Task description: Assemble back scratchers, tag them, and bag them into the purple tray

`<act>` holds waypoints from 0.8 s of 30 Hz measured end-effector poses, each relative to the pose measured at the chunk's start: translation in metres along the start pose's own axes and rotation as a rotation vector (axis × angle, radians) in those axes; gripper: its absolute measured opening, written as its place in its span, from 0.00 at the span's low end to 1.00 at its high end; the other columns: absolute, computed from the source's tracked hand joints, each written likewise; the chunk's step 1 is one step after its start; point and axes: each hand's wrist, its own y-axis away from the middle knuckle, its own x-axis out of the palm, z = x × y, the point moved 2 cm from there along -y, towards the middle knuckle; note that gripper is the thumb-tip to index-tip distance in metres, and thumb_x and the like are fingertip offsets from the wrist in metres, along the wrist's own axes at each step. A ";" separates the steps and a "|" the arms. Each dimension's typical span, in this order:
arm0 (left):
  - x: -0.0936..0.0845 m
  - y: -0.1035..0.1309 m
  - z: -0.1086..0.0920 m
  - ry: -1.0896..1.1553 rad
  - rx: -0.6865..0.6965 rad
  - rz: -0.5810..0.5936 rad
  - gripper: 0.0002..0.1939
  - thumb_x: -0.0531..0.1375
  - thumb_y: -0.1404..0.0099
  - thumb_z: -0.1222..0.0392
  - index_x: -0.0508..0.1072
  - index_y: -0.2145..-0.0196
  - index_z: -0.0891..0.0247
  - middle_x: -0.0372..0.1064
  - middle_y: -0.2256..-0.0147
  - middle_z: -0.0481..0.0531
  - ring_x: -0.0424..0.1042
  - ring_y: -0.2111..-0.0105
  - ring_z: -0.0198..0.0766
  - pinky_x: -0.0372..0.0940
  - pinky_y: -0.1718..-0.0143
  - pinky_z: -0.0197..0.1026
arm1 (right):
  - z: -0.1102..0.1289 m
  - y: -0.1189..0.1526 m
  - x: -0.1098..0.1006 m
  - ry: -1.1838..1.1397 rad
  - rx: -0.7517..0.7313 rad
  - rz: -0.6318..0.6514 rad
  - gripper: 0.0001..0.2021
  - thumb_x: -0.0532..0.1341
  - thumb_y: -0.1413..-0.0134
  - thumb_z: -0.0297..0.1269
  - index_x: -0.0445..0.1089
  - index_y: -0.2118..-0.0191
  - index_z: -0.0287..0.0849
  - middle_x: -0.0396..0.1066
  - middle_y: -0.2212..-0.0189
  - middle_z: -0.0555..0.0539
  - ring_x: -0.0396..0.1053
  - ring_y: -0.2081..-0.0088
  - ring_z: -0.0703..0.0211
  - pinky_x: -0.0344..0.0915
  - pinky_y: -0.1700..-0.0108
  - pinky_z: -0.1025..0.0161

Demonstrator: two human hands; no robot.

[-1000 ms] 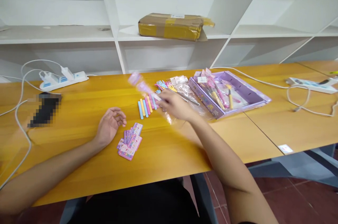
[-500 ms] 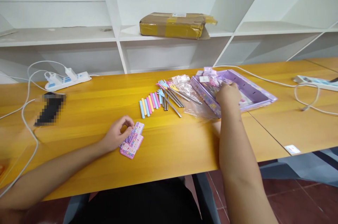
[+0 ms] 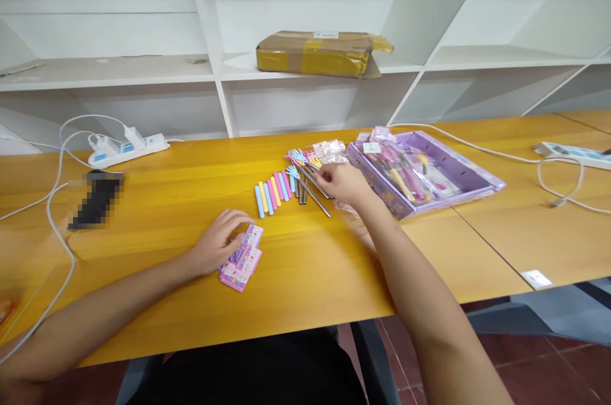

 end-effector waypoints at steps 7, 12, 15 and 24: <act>0.000 -0.015 0.012 -0.218 0.108 0.144 0.35 0.56 0.26 0.53 0.51 0.26 0.50 0.60 0.31 0.56 0.46 0.28 0.61 0.45 0.30 0.66 | 0.035 0.006 0.020 0.226 -0.064 0.232 0.19 0.56 0.34 0.50 0.76 0.65 0.42 0.78 0.68 0.41 0.72 0.68 0.54 0.55 0.68 0.61; -0.007 -0.012 0.019 -0.369 0.017 -0.114 0.27 0.55 0.26 0.55 0.60 0.32 0.60 0.65 0.41 0.63 0.61 0.41 0.56 0.56 0.36 0.60 | 0.031 0.006 0.021 0.213 -0.036 0.199 0.15 0.57 0.37 0.45 0.73 0.69 0.42 0.77 0.70 0.42 0.71 0.69 0.54 0.53 0.69 0.61; -0.015 -0.011 0.034 -0.485 -0.098 -0.237 0.22 0.59 0.29 0.57 0.67 0.39 0.63 0.65 0.47 0.63 0.64 0.45 0.56 0.60 0.40 0.59 | 0.033 0.007 0.012 0.096 0.045 0.076 0.13 0.58 0.40 0.44 0.69 0.72 0.43 0.74 0.74 0.44 0.66 0.72 0.56 0.51 0.70 0.61; -0.023 -0.007 0.038 -0.297 -0.048 -0.185 0.13 0.49 0.22 0.56 0.69 0.47 0.61 0.70 0.53 0.58 0.72 0.53 0.46 0.68 0.48 0.50 | 0.047 0.012 0.000 -1.220 0.134 -0.273 0.16 0.59 0.37 0.52 0.61 0.69 0.47 0.50 0.81 0.57 0.47 0.80 0.64 0.45 0.77 0.65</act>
